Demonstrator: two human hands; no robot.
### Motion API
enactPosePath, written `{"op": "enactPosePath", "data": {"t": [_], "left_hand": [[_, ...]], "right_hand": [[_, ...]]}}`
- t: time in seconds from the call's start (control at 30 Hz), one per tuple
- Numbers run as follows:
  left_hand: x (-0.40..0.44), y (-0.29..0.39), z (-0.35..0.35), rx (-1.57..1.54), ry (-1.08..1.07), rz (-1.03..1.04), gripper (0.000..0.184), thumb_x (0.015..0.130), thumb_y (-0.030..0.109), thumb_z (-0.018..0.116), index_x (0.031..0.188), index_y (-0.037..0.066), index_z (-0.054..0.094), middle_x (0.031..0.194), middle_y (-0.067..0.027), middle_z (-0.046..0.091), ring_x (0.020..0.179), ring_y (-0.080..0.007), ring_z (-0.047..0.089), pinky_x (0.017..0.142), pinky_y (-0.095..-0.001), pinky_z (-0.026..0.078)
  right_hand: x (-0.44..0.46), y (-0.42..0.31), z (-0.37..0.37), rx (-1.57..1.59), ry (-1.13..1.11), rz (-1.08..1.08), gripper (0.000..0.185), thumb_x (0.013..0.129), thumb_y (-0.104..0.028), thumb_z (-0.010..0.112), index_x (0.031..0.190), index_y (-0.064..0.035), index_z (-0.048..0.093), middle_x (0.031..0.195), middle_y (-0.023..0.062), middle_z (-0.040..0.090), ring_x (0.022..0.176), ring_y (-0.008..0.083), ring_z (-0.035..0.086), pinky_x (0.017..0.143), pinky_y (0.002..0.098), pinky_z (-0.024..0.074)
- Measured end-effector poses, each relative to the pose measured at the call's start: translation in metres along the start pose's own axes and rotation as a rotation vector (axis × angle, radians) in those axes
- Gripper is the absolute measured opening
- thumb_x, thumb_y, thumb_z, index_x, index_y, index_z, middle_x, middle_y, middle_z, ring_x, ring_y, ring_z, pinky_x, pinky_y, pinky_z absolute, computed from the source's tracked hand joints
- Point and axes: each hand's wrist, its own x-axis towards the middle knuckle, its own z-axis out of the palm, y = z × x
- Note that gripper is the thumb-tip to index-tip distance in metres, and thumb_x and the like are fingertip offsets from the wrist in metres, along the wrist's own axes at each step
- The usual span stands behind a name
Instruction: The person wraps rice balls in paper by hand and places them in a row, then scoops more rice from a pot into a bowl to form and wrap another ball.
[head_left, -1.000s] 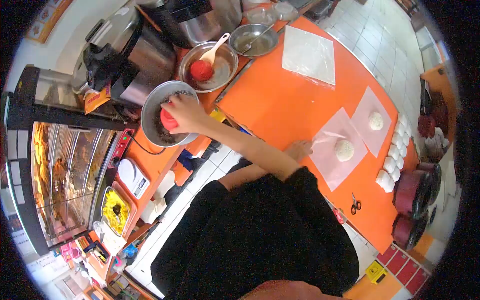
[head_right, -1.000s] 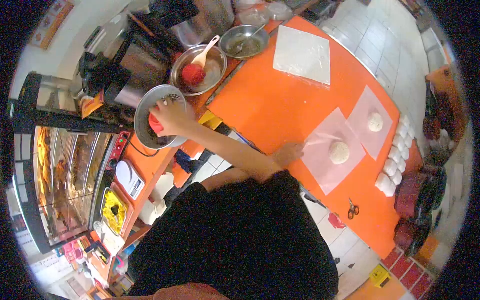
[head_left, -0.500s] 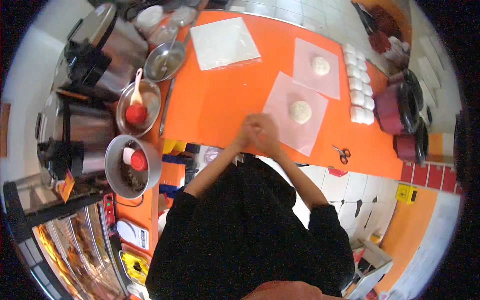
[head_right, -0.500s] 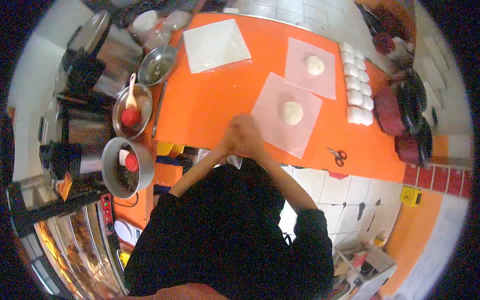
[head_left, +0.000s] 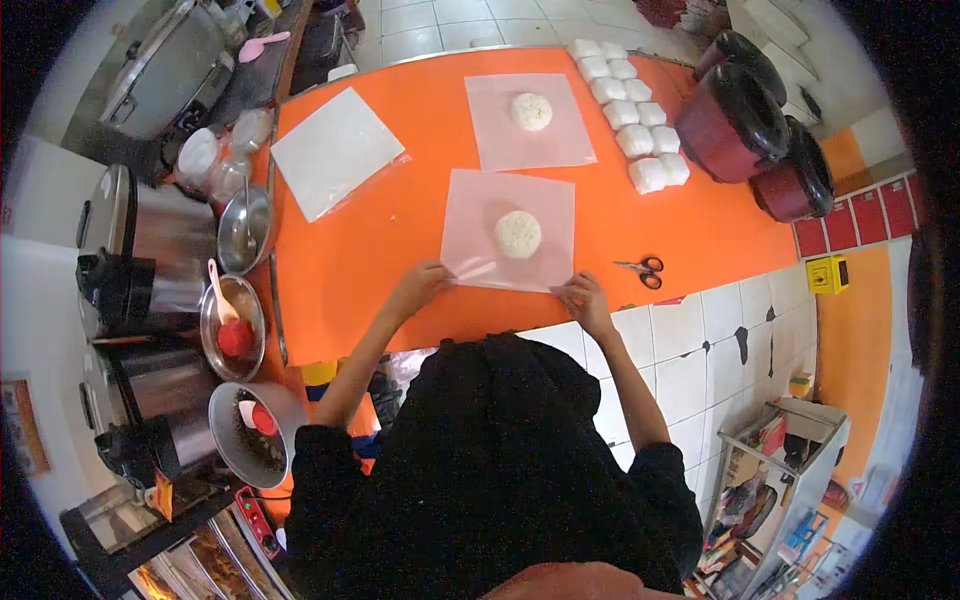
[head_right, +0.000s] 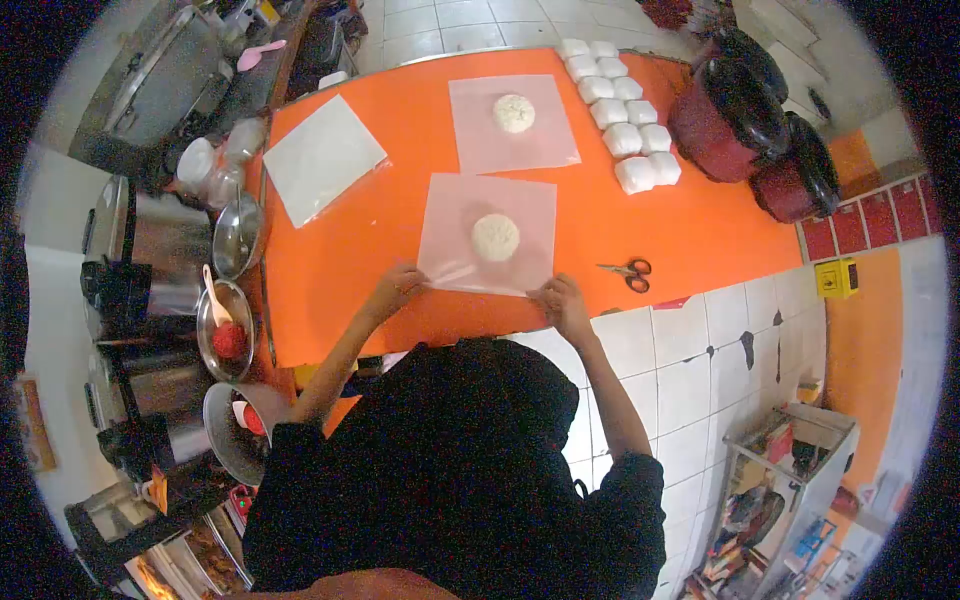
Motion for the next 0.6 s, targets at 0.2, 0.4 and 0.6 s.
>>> {"op": "enactPosePath", "data": {"t": [0.2,0.4,0.6], "left_hand": [[0.025,0.030,0.011,-0.331,0.471,-0.110,0.013,0.082,0.013,0.059,0.085,0.001,0.058,0.079,-0.0067,0.056,0.077,-0.0162,0.055,0.071,-0.0303,0.045],[0.078,0.015,0.042,-0.372,0.725,-0.436,0.023,0.089,0.021,0.053,0.083,-0.001,0.053,0.064,-0.0112,0.049,0.062,-0.0130,0.051,0.056,-0.0332,0.041],[0.089,0.009,0.044,0.317,0.549,-0.400,0.019,0.085,0.020,0.054,0.087,0.001,0.054,0.065,-0.0172,0.051,0.059,-0.0283,0.055,0.054,-0.0397,0.041]], "right_hand": [[0.021,0.018,0.007,0.652,0.239,0.218,0.009,0.078,-0.010,0.062,0.079,-0.0024,0.066,0.072,0.0023,0.055,0.072,0.0121,0.049,0.064,0.0274,0.0403],[0.054,0.025,0.031,0.641,0.473,0.451,0.031,0.086,-0.020,0.056,0.063,0.0002,0.053,0.057,0.0008,0.044,0.055,0.0084,0.039,0.050,0.0244,0.0316],[0.067,0.042,0.037,0.011,0.297,0.530,0.036,0.083,-0.023,0.059,0.057,-0.0009,0.046,0.049,0.0050,0.041,0.047,0.0133,0.037,0.046,0.0293,0.0313]]}}
